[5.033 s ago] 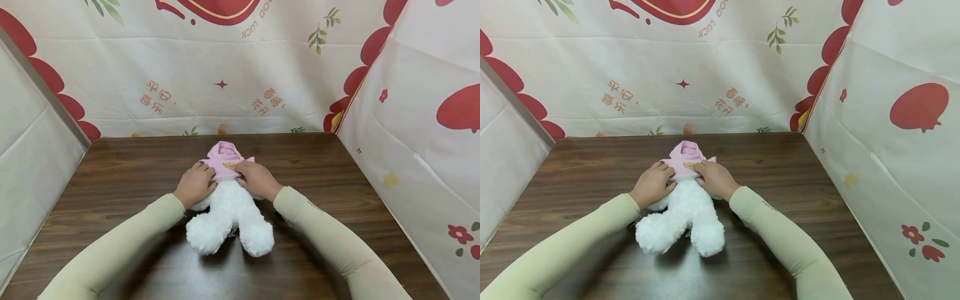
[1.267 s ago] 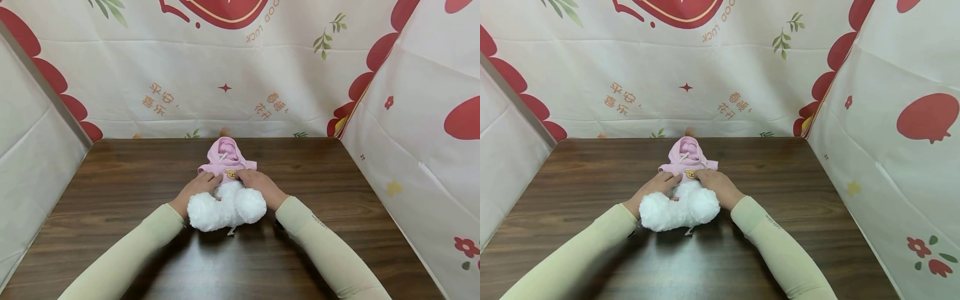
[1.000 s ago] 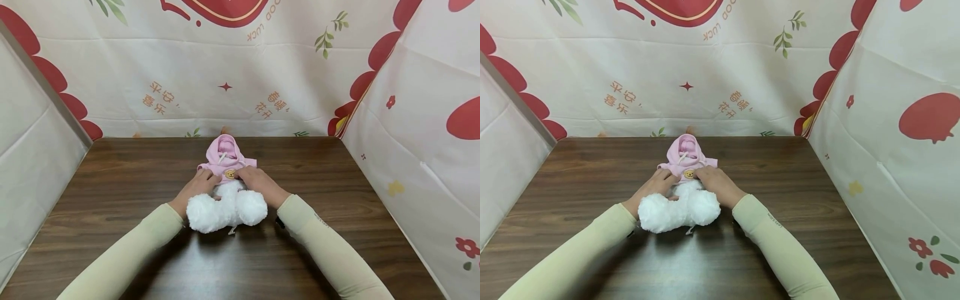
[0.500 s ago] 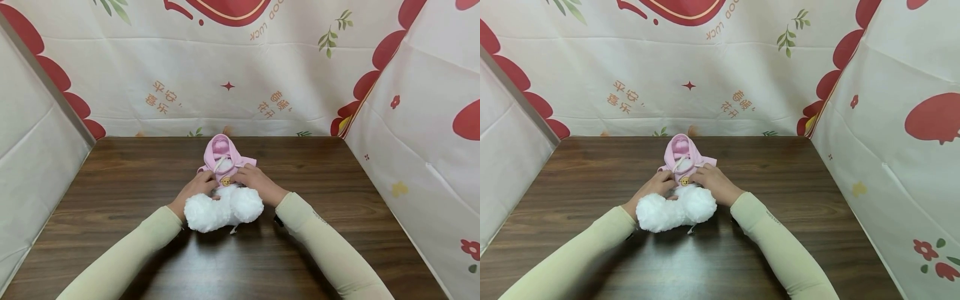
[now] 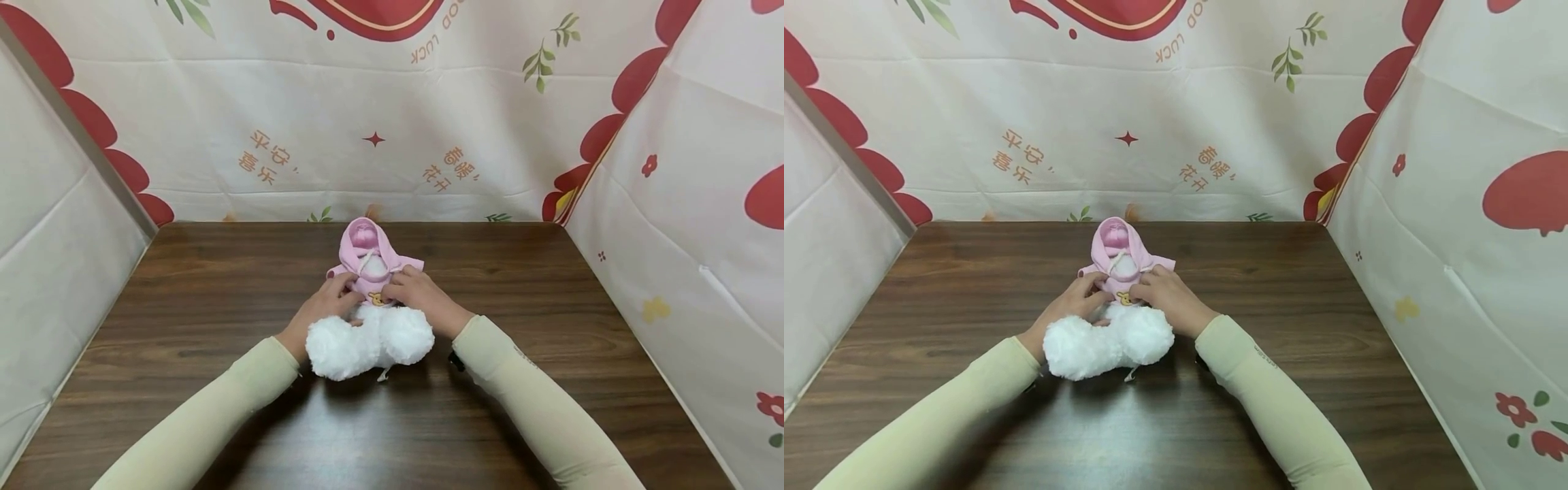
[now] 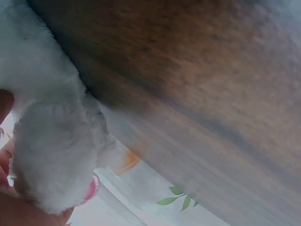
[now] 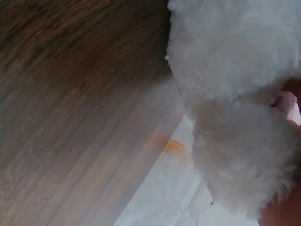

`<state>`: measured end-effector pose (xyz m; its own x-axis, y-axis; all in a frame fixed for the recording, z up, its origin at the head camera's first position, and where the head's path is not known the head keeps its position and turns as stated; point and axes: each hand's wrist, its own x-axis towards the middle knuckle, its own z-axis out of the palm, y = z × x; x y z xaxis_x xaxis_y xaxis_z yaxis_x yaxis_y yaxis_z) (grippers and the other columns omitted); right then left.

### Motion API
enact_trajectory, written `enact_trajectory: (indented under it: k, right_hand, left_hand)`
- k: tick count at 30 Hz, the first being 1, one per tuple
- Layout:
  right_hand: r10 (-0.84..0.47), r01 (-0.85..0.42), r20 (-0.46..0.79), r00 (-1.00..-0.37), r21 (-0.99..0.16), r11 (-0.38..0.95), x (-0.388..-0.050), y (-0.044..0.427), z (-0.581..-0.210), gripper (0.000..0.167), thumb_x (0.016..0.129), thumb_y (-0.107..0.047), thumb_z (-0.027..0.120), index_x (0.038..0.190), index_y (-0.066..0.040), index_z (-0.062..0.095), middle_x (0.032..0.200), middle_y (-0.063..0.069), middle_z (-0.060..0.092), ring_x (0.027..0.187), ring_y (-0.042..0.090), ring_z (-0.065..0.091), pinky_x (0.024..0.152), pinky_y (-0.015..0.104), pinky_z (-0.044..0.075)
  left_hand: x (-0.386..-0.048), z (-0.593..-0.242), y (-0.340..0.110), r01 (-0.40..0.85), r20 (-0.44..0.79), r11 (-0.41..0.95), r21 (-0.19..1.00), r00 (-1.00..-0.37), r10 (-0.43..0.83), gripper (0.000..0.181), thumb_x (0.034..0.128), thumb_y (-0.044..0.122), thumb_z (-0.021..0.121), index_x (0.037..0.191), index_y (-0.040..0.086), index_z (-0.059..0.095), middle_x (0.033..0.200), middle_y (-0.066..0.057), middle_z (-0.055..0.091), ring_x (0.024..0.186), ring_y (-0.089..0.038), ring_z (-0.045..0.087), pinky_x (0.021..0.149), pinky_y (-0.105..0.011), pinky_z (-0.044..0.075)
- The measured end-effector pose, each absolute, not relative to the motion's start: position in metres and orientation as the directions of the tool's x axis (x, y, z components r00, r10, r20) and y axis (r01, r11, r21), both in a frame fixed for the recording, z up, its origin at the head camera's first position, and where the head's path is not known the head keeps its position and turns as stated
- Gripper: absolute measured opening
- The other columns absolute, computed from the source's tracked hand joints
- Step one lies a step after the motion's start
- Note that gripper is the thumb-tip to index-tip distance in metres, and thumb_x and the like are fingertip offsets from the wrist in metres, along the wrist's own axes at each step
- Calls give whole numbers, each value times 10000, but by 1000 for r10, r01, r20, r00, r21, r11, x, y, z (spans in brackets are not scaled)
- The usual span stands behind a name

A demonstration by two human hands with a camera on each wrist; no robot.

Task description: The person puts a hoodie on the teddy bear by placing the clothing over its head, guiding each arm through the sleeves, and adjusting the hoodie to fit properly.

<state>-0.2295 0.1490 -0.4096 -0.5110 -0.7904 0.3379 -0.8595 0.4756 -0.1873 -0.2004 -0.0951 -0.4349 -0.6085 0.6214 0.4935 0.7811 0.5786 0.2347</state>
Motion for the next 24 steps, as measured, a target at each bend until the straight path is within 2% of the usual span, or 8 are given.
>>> enact_trajectory:
  k: [3,6,10,13,16,19,22,24]
  right_hand:
    - [-786,-854,334,-520,-205,477,-230,150,-411,29,894,-167,621,886,-149,642,883,-9,562,871,227,459,793,372,383]
    - [-763,-827,320,-562,-250,504,-230,153,-412,60,903,-139,671,961,-153,678,944,7,557,937,237,471,823,387,393]
    - [-719,-748,235,-654,-347,567,-230,159,-413,343,874,-143,752,1198,-94,652,1192,109,540,1146,312,472,954,449,412]
    - [-676,-633,89,-732,-458,625,-232,168,-414,602,888,-209,746,1419,-71,498,1436,166,400,1310,324,410,1046,455,387]
    - [-644,-519,-30,-764,-564,642,-237,177,-414,733,915,-273,711,1528,-103,347,1544,139,276,1380,273,362,1081,431,363]
    - [-668,-467,-45,-743,-680,565,-244,187,-412,647,971,-231,631,1526,-78,334,1532,147,311,1352,294,409,1085,451,357]
    - [-655,-375,-39,-755,-793,480,-251,196,-411,467,1024,-139,463,1480,-57,415,1457,154,438,1305,327,461,1082,470,347]
    - [-619,-277,-62,-783,-857,435,-257,201,-413,432,1017,-78,373,1434,-50,482,1412,154,498,1293,333,476,1080,472,344]
  left_hand:
    - [-200,-436,-94,778,488,582,236,-613,621,254,894,221,726,1064,51,644,1228,-176,492,1046,-298,520,874,-393,481]
    - [-201,-437,-95,764,475,602,235,-630,614,275,888,235,728,1071,45,648,1107,-146,499,963,-272,515,833,-376,472]
    - [-200,-438,-98,716,432,628,306,-692,578,426,856,281,768,1160,12,641,1084,-128,501,970,-275,520,860,-394,467]
    - [-201,-438,-101,663,370,631,402,-748,550,556,833,313,803,1254,7,608,1171,-136,492,1032,-280,538,908,-413,471]
    - [-205,-436,-105,621,292,626,472,-779,555,620,843,348,792,1323,23,574,1228,-139,470,1038,-265,560,928,-414,475]
    - [-212,-430,-111,585,201,609,536,-789,581,631,893,366,724,1394,36,528,1293,-145,452,1076,-273,559,963,-432,457]
    - [-219,-421,-120,501,128,561,659,-810,573,469,995,277,559,1396,34,535,1342,-160,472,1175,-307,524,1026,-473,403]
    - [-225,-419,-126,439,90,532,724,-825,558,391,1011,166,478,1369,30,559,1351,-154,496,1223,-322,504,1040,-486,383]
